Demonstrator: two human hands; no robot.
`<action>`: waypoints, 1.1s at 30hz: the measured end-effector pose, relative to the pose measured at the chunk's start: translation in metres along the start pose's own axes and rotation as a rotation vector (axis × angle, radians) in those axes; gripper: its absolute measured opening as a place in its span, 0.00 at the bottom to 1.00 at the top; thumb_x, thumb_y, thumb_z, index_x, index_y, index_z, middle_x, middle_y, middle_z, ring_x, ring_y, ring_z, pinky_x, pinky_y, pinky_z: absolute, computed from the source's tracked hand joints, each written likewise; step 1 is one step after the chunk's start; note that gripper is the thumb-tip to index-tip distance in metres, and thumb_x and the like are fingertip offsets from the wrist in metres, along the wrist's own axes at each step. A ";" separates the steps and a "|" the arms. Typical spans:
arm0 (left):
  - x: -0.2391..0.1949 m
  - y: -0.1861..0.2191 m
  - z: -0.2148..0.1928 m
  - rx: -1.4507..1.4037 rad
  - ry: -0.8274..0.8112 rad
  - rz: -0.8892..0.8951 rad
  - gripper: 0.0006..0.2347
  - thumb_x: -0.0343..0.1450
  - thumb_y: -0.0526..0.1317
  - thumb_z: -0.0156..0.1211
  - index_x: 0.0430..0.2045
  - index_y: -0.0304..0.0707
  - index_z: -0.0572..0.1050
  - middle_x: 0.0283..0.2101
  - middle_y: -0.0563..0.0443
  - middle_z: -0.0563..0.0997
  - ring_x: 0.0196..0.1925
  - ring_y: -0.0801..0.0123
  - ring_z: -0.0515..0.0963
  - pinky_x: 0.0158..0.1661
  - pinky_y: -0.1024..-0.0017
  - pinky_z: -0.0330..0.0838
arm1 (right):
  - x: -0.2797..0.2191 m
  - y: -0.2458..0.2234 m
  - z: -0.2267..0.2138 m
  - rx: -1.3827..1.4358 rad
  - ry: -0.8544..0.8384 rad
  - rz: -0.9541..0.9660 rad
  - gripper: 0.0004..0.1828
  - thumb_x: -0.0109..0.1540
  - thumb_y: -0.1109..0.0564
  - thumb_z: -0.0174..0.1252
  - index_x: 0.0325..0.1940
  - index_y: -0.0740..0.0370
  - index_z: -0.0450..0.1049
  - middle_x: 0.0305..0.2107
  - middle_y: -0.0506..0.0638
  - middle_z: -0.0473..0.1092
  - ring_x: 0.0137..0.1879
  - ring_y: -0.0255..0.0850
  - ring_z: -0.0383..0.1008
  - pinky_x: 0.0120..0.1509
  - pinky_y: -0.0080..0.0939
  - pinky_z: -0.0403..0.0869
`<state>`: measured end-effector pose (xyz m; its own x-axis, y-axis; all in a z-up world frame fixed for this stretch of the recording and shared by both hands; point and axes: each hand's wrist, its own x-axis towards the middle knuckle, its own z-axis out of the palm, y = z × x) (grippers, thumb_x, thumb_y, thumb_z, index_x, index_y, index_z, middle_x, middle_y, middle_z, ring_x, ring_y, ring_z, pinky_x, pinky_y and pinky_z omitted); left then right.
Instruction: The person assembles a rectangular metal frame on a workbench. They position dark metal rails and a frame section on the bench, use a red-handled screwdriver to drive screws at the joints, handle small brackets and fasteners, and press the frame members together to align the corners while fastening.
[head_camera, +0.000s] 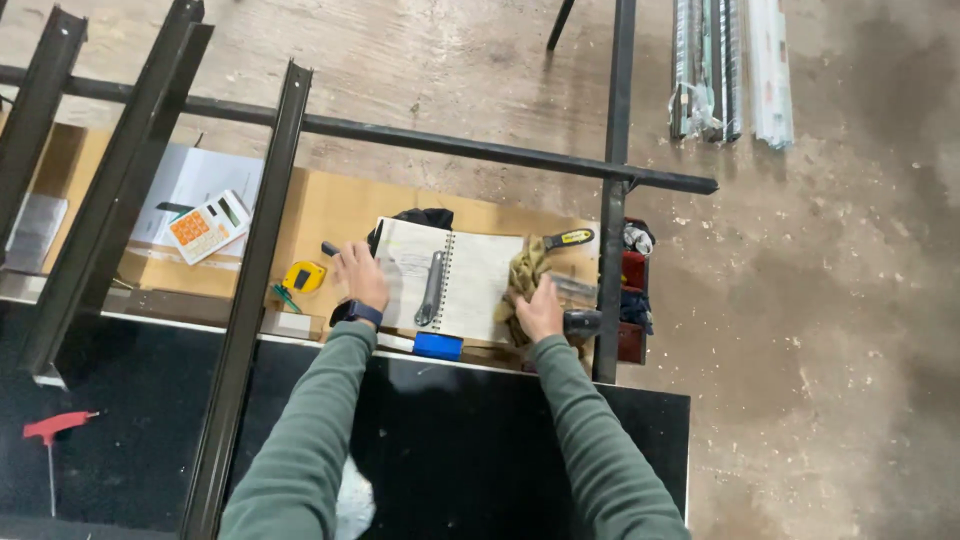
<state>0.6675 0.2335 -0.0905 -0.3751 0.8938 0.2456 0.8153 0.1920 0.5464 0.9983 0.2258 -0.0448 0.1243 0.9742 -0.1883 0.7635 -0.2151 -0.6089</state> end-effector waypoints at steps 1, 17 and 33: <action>-0.006 0.012 -0.019 0.066 0.003 0.050 0.14 0.69 0.40 0.62 0.46 0.39 0.70 0.47 0.37 0.75 0.51 0.41 0.74 0.48 0.47 0.69 | -0.007 -0.003 -0.012 -0.070 0.017 0.040 0.41 0.59 0.43 0.69 0.67 0.65 0.60 0.58 0.68 0.65 0.61 0.66 0.68 0.62 0.59 0.68; -0.170 -0.106 -0.269 0.480 0.153 -0.304 0.35 0.62 0.59 0.70 0.61 0.40 0.70 0.59 0.42 0.72 0.62 0.46 0.69 0.53 0.44 0.64 | -0.243 -0.052 -0.053 0.209 0.010 -0.335 0.26 0.60 0.57 0.63 0.62 0.61 0.69 0.59 0.54 0.68 0.59 0.49 0.75 0.54 0.42 0.77; -0.192 -0.195 -0.353 0.108 -0.270 -0.248 0.25 0.55 0.43 0.73 0.41 0.36 0.68 0.48 0.40 0.69 0.52 0.45 0.75 0.48 0.52 0.74 | -0.328 -0.273 0.040 0.010 -0.081 -0.854 0.30 0.57 0.57 0.68 0.62 0.60 0.70 0.62 0.57 0.66 0.66 0.56 0.67 0.66 0.48 0.70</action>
<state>0.4245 -0.1189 0.0384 -0.4486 0.8868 -0.1110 0.7616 0.4443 0.4717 0.7233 -0.0372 0.1524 -0.5365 0.7948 0.2836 0.5690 0.5888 -0.5740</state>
